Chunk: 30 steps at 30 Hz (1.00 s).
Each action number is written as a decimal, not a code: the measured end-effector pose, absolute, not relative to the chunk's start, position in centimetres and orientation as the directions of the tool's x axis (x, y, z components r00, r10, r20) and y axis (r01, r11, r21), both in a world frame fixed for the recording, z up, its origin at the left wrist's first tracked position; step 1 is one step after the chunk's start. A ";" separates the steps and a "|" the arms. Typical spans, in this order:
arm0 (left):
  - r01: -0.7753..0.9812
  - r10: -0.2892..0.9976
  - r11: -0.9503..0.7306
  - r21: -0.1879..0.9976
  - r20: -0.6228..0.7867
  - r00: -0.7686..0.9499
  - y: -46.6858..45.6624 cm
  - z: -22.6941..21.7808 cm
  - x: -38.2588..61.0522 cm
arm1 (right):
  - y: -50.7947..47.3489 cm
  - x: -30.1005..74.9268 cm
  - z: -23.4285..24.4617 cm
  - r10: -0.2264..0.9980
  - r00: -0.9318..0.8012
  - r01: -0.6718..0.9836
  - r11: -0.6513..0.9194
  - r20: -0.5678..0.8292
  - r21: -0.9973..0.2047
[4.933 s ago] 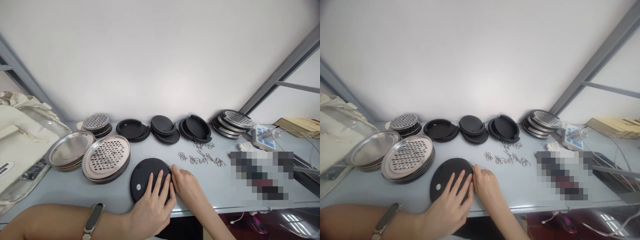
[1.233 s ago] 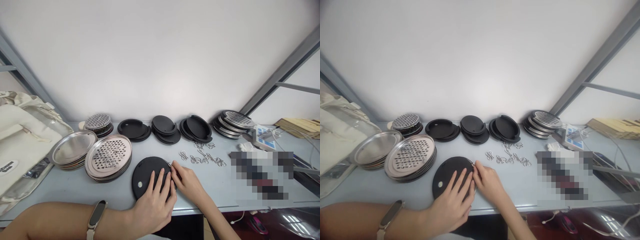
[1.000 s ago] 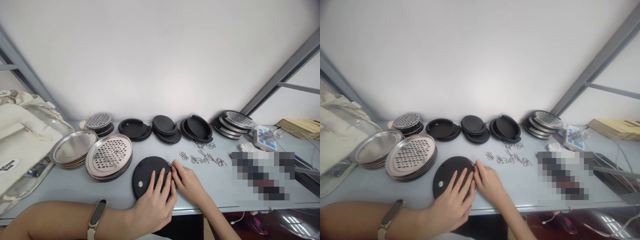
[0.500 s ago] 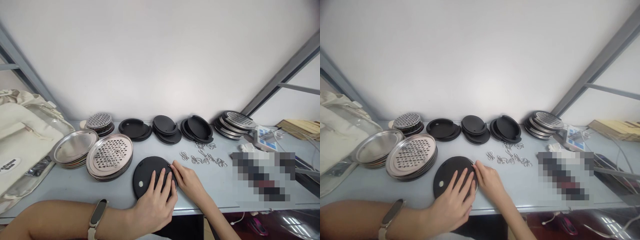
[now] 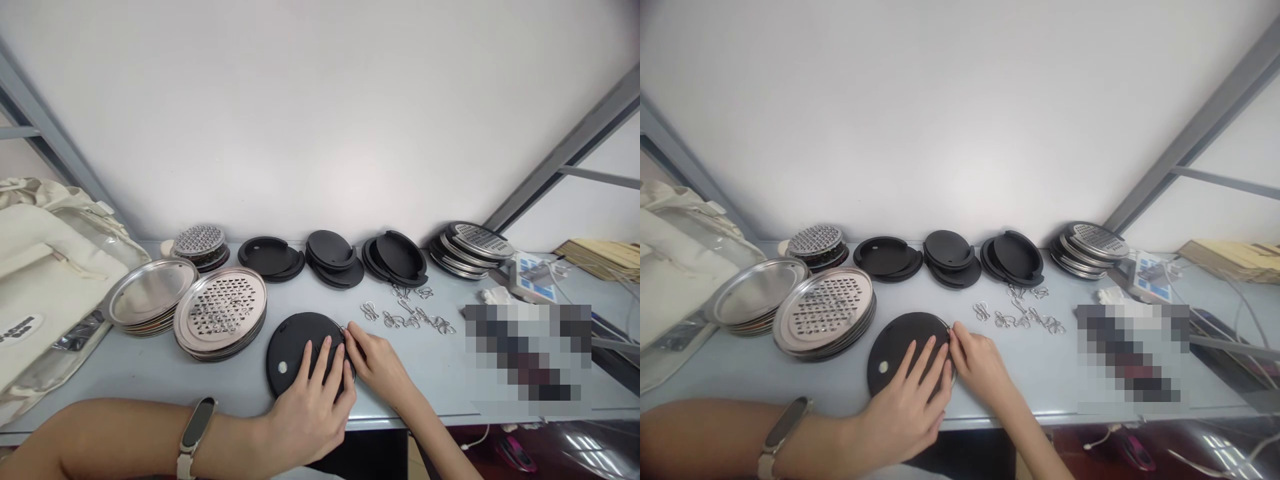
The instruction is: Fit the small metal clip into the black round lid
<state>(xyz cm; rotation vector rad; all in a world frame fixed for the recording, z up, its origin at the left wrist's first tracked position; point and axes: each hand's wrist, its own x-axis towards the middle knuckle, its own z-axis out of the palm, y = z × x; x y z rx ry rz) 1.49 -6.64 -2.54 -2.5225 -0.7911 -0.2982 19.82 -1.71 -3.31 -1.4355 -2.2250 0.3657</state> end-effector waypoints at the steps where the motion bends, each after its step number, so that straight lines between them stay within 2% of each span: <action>1: 0.583 0.479 -0.721 -0.376 0.339 0.810 -6.6 -2.5 1.5 | -1.7 19.8 -3.3 0.908 -0.346 0.784 0.418 0.236 -0.460; 17: 0.575 0.473 -0.727 -0.376 0.334 0.815 -6.7 -2.3 1.4 | -1.6 20.0 -3.7 0.908 -0.352 0.785 0.418 0.226 -0.457; 24: 0.574 0.476 -0.731 -0.369 0.326 0.817 -6.7 -2.4 1.4 | -1.6 19.9 -3.7 0.896 -0.374 0.815 0.441 0.239 -0.377; 30: 0.577 0.482 -0.732 -0.362 0.325 0.814 -6.7 -2.5 1.4 | -1.5 20.0 -3.9 0.889 -0.386 0.815 0.454 0.248 -0.361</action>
